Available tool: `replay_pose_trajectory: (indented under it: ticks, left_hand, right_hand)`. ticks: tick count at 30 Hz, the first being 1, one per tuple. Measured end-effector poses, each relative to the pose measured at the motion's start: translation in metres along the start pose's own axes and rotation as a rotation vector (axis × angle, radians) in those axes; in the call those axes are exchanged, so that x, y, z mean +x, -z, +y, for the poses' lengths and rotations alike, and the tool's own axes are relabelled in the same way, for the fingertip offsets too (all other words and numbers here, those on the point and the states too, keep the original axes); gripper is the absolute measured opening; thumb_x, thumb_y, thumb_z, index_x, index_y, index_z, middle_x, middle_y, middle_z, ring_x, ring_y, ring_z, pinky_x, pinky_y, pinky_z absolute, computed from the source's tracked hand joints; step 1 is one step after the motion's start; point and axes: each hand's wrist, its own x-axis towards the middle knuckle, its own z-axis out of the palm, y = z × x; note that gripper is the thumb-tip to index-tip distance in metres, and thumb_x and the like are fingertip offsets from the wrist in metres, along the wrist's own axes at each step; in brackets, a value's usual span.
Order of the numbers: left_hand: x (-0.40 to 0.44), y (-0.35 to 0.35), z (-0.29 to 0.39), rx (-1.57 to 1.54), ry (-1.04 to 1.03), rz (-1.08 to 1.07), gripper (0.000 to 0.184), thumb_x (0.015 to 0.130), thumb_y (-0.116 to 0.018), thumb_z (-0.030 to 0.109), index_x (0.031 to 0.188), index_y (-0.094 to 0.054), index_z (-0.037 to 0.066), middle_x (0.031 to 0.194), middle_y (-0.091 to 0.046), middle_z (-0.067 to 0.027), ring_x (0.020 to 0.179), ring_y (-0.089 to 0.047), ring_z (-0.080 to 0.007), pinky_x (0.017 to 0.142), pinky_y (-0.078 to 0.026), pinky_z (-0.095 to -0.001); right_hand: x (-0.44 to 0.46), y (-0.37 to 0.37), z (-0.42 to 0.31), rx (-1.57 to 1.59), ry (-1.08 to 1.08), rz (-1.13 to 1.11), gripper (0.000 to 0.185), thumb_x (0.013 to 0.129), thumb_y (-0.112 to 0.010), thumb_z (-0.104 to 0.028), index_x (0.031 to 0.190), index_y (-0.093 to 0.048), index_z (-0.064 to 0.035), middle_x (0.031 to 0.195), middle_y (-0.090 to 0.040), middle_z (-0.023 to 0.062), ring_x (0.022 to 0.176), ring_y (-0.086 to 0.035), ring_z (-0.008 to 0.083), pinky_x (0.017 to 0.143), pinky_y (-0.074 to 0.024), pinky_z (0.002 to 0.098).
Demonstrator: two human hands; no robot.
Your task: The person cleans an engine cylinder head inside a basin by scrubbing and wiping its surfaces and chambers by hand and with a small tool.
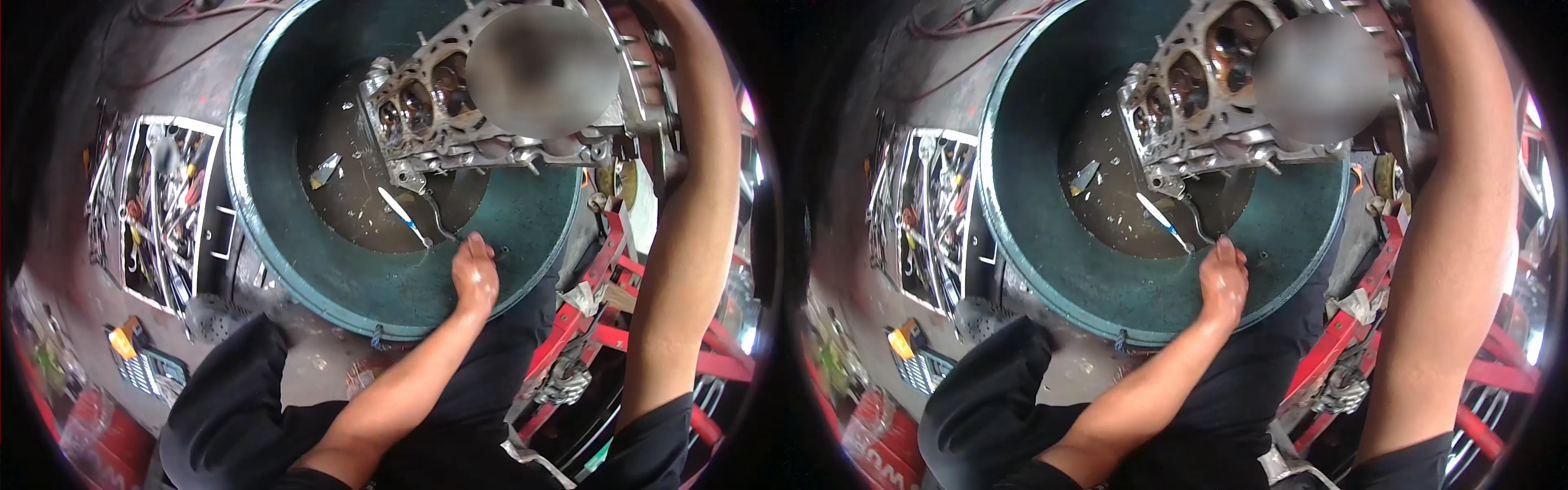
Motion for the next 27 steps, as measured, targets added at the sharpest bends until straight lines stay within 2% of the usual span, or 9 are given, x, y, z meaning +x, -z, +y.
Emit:
replay_pose_trajectory:
  ticks: [1, 3, 8, 11, 15, 18, 22, 25, 27]
  left_hand:
    - [-0.003, 0.001, -0.021, 0.198, -0.198, -0.007, 0.048, 0.1, -0.038, 0.039, 0.079, -0.056, 0.0, 0.066, -0.056, -0.0147, 0.062, -0.056, -0.0277, 0.062, -0.043, -0.0386]
    - [-0.011, 0.003, -0.018, 0.182, -0.242, -0.057, 0.047, 0.1, -0.041, 0.041, 0.074, -0.054, 0.003, 0.058, -0.045, -0.0008, 0.053, -0.043, -0.0098, 0.05, -0.036, -0.027]
    - [-0.003, 0.008, -0.006, 0.293, -0.309, -0.022, 0.045, 0.1, -0.042, 0.038, 0.075, -0.055, 0.003, 0.057, -0.045, -0.0014, 0.054, -0.043, -0.0108, 0.052, -0.037, -0.0292]
    - [-0.005, 0.005, -0.009, 0.364, -0.322, -0.051, 0.045, 0.1, -0.042, 0.039, 0.078, -0.056, 0.003, 0.062, -0.051, -0.0072, 0.058, -0.05, -0.0177, 0.058, -0.041, -0.0337]
    - [-0.004, 0.006, -0.005, 0.437, -0.302, -0.009, 0.048, 0.1, -0.038, 0.043, 0.082, -0.057, 0.002, 0.074, -0.062, -0.0179, 0.073, -0.061, -0.0377, 0.066, -0.045, -0.0422]
    - [-0.005, 0.007, 0.001, 0.456, -0.289, -0.039, 0.046, 0.1, -0.036, 0.041, 0.085, -0.056, 0.002, 0.077, -0.061, -0.0249, 0.079, -0.058, -0.0487, 0.067, -0.043, -0.0533]
    - [-0.008, 0.011, 0.011, 0.45, -0.24, -0.06, 0.041, 0.1, -0.036, 0.039, 0.089, -0.053, 0.004, 0.08, -0.06, -0.0272, 0.081, -0.056, -0.0504, 0.068, -0.041, -0.0572]
    - [-0.008, 0.012, 0.009, 0.46, -0.266, -0.034, 0.038, 0.1, -0.036, 0.038, 0.091, -0.054, 0.006, 0.074, -0.061, -0.026, 0.074, -0.058, -0.049, 0.066, -0.044, -0.058]
    - [-0.008, 0.014, 0.008, 0.449, -0.265, -0.052, 0.037, 0.099, -0.036, 0.038, 0.091, -0.054, 0.006, 0.074, -0.062, -0.0258, 0.074, -0.059, -0.0488, 0.066, -0.044, -0.0581]
  right_hand:
    - [0.002, 0.001, 0.004, -0.037, 0.02, -0.012, 0.03, 0.088, -0.048, -0.028, 0.086, -0.066, -0.004, 0.068, -0.062, 0.0068, 0.051, -0.054, 0.0133, 0.046, -0.0441, 0.0292]
    - [0.004, 0.002, 0.012, -0.084, 0.07, -0.018, 0.031, 0.088, -0.047, -0.029, 0.087, -0.066, -0.0049, 0.071, -0.063, 0.0072, 0.054, -0.055, 0.0136, 0.05, -0.045, 0.0301]
    - [0.007, -0.004, 0.04, -0.252, 0.403, 0.126, 0.03, 0.09, -0.046, -0.029, 0.09, -0.066, -0.0066, 0.079, -0.064, 0.0079, 0.064, -0.058, 0.0142, 0.061, -0.0476, 0.0316]
    - [0.01, 0.005, 0.04, -0.452, 0.593, 0.018, 0.029, 0.091, -0.046, -0.028, 0.093, -0.066, -0.0061, 0.082, -0.064, 0.0085, 0.06, -0.059, 0.0143, 0.056, -0.0489, 0.0309]
    - [0.013, -0.018, -0.007, -0.212, -0.218, 0.151, 0.027, 0.09, -0.046, -0.025, 0.095, -0.064, -0.0052, 0.075, -0.064, 0.0082, 0.047, -0.057, 0.0126, 0.038, -0.0443, 0.0247]
    - [0.016, -0.009, 0.02, 0.016, 0.111, 0.021, 0.025, 0.089, -0.048, -0.026, 0.093, -0.064, -0.0058, 0.071, -0.063, 0.0077, 0.046, -0.056, 0.0124, 0.037, -0.0428, 0.024]
    - [-0.01, -0.007, -0.018, -0.382, -0.146, -0.067, 0.047, 0.089, -0.045, -0.039, 0.118, -0.061, -0.0056, 0.098, -0.064, 0.0192, 0.064, -0.055, 0.0169, 0.056, -0.0446, 0.0325]
    - [-0.013, -0.004, -0.033, -0.503, -0.111, -0.107, 0.044, 0.088, -0.045, -0.036, 0.113, -0.063, -0.0048, 0.094, -0.063, 0.0176, 0.063, -0.054, 0.0161, 0.055, -0.0446, 0.031]
    - [-0.003, 0.015, -0.015, -0.217, -0.105, -0.233, 0.044, 0.089, -0.046, -0.038, 0.115, -0.062, -0.0056, 0.099, -0.062, 0.0149, 0.074, -0.055, 0.016, 0.064, -0.0449, 0.0303]
